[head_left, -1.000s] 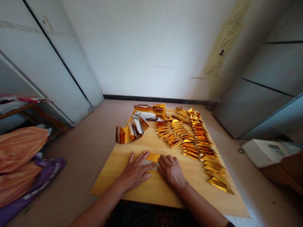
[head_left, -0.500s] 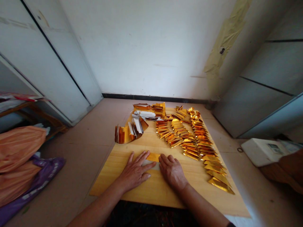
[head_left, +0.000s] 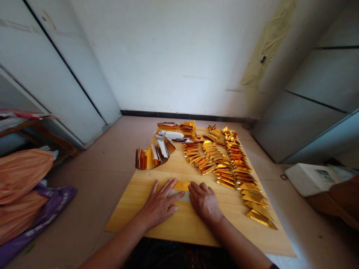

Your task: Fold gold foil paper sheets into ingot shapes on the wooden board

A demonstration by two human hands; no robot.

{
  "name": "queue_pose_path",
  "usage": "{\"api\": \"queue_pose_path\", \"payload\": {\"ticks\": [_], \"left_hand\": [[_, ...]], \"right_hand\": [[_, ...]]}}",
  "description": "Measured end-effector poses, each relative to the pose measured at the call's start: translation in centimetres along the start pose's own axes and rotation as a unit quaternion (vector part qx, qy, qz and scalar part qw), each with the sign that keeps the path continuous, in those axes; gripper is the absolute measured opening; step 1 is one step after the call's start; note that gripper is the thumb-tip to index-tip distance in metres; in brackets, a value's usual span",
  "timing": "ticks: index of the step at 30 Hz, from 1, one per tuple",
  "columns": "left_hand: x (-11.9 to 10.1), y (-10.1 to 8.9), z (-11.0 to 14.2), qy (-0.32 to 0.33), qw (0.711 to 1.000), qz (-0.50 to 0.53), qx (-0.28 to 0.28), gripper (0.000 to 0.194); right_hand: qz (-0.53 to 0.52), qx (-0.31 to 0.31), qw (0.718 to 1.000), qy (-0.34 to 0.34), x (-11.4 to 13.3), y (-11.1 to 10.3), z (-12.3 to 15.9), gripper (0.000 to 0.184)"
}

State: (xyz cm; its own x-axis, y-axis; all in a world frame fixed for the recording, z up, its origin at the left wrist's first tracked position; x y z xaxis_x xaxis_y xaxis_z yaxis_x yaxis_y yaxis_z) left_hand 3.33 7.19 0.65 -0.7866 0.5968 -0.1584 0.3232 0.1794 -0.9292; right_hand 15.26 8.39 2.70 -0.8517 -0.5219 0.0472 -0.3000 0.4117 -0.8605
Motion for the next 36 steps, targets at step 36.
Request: {"api": "queue_pose_path", "payload": {"ticks": [36], "left_hand": [[-0.6, -1.1, -1.9, -0.046, 0.998, -0.012, -0.033, 0.058]], "right_hand": [[0.063, 0.06, 0.993, 0.075, -1.3, 0.2, -0.2, 0.024]]}}
Point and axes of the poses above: each hand's wrist, its own z-axis away from the middle knuckle, its own y-axis out of the palm, x = y × z, the point moved 10 cm from there along -z, towards the middle knuckle, and after that the axes turned 15 degrees about -x, right-handed, at the moved point
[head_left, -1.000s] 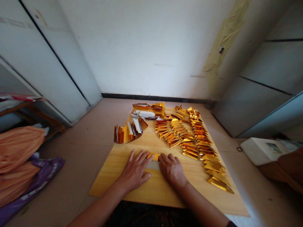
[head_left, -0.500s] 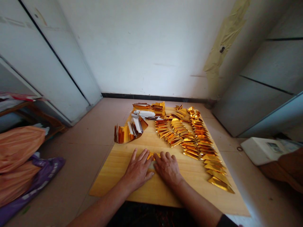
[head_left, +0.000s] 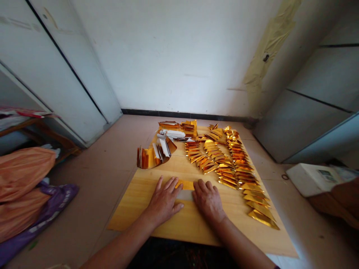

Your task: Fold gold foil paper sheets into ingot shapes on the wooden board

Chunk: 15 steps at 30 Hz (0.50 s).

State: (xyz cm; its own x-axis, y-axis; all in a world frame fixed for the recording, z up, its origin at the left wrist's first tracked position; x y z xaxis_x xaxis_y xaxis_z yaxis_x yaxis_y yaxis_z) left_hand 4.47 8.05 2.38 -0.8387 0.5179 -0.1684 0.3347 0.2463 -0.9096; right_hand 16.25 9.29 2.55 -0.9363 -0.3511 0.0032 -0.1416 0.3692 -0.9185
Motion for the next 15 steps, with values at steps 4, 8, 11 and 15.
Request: {"api": "queue_pose_path", "payload": {"ticks": [4, 8, 11, 15], "left_hand": [[0.2, 0.1, 0.2, -0.003, 1.0, 0.003, -0.003, 0.058], [0.3, 0.2, 0.3, 0.0, 1.0, 0.009, -0.009, 0.059], [0.3, -0.1, 0.2, -0.002, 0.999, 0.013, -0.03, 0.055], [0.5, -0.3, 0.0, -0.013, 0.998, 0.012, -0.052, 0.048]], "right_hand": [[-0.004, -0.009, 1.0, 0.007, -0.8, -0.1, 0.0, 0.021], [-0.048, -0.044, 0.997, 0.033, -2.4, -0.3, 0.2, 0.019], [-0.146, -0.11, 0.983, 0.003, -2.4, -1.4, 0.2, 0.025], [-0.242, -0.146, 0.959, -0.02, -1.8, -2.6, 0.1, 0.027]]}}
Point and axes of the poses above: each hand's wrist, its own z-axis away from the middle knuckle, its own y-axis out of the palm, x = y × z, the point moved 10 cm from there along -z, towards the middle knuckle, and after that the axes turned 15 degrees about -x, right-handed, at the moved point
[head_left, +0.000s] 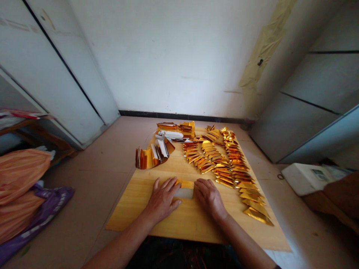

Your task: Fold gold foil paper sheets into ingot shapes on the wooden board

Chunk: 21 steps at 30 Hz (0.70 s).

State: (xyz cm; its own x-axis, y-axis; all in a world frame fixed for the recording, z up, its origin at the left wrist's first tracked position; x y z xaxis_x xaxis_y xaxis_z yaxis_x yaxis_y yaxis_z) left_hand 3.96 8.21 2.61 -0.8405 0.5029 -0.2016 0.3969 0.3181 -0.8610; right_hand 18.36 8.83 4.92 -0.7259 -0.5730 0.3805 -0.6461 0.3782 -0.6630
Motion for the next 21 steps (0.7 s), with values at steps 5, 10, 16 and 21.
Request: {"api": "queue_pose_path", "payload": {"ticks": [5, 10, 16, 21], "left_hand": [[-0.1, 0.3, 0.0, -0.007, 1.0, -0.014, 0.005, 0.046], [0.1, 0.3, 0.5, 0.0, 1.0, -0.029, 0.007, 0.05], [2.8, -1.1, 1.3, -0.045, 0.997, -0.064, -0.015, 0.047], [3.2, -3.3, 1.3, -0.065, 0.993, -0.078, -0.056, 0.04]], "right_hand": [[0.031, 0.072, 0.997, -0.027, 1.5, 2.0, 0.3, 0.032], [0.075, 0.13, 0.988, -0.035, 1.3, 3.7, 1.4, 0.036], [0.08, 0.132, 0.987, -0.04, 0.7, 4.0, 1.8, 0.037], [0.081, 0.125, 0.988, -0.039, 0.8, 3.9, 1.6, 0.037]]}}
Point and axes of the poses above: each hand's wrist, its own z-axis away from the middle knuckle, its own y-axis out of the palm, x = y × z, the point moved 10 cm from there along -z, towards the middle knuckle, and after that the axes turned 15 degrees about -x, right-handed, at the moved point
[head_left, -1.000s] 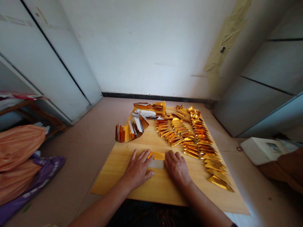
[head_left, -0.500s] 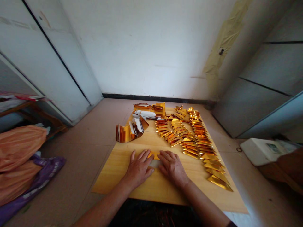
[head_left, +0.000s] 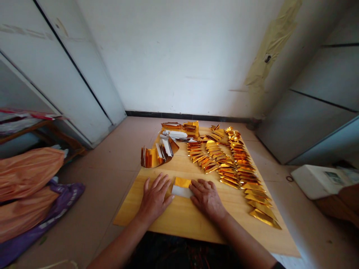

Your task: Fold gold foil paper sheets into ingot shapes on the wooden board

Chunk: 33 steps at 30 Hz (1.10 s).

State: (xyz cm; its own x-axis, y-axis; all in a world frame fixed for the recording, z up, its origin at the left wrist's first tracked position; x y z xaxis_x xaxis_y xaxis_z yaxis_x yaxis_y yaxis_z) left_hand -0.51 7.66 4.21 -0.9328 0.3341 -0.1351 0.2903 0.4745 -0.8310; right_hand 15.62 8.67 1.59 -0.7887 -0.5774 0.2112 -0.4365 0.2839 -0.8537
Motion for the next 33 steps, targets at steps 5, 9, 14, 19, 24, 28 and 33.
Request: {"api": "queue_pose_path", "payload": {"ticks": [5, 9, 14, 19, 24, 28, 33], "left_hand": [[-3.3, -1.3, -0.8, 0.045, 0.996, 0.067, -0.03, 0.035], [-6.2, 0.7, -0.5, 0.091, 0.988, 0.125, 0.019, 0.035], [-5.4, 2.8, -0.3, 0.051, 0.992, 0.101, 0.047, 0.036], [-5.4, 2.8, -0.5, 0.06, 0.992, 0.1, 0.052, 0.036], [-5.9, 2.6, -1.1, 0.066, 0.993, 0.08, 0.052, 0.027], [-6.3, 2.2, -1.3, 0.072, 0.994, 0.073, 0.047, 0.023], [-6.1, 1.8, -1.4, 0.066, 0.994, 0.073, 0.044, 0.02]], "right_hand": [[-0.004, 0.004, 1.0, -0.006, 0.5, -0.4, -0.4, 0.037], [-0.015, 0.005, 1.0, 0.0, 0.4, -0.8, -0.6, 0.038], [-0.058, 0.014, 0.998, -0.007, -0.2, -1.0, -0.4, 0.044], [-0.112, -0.004, 0.994, -0.012, -1.2, -1.6, -0.2, 0.043], [-0.106, -0.013, 0.994, -0.03, -1.0, -1.8, -0.4, 0.028], [-0.088, -0.021, 0.995, -0.031, -0.9, -1.7, -0.8, 0.018], [-0.096, -0.01, 0.995, -0.024, -1.1, -1.5, -1.5, 0.014]]}}
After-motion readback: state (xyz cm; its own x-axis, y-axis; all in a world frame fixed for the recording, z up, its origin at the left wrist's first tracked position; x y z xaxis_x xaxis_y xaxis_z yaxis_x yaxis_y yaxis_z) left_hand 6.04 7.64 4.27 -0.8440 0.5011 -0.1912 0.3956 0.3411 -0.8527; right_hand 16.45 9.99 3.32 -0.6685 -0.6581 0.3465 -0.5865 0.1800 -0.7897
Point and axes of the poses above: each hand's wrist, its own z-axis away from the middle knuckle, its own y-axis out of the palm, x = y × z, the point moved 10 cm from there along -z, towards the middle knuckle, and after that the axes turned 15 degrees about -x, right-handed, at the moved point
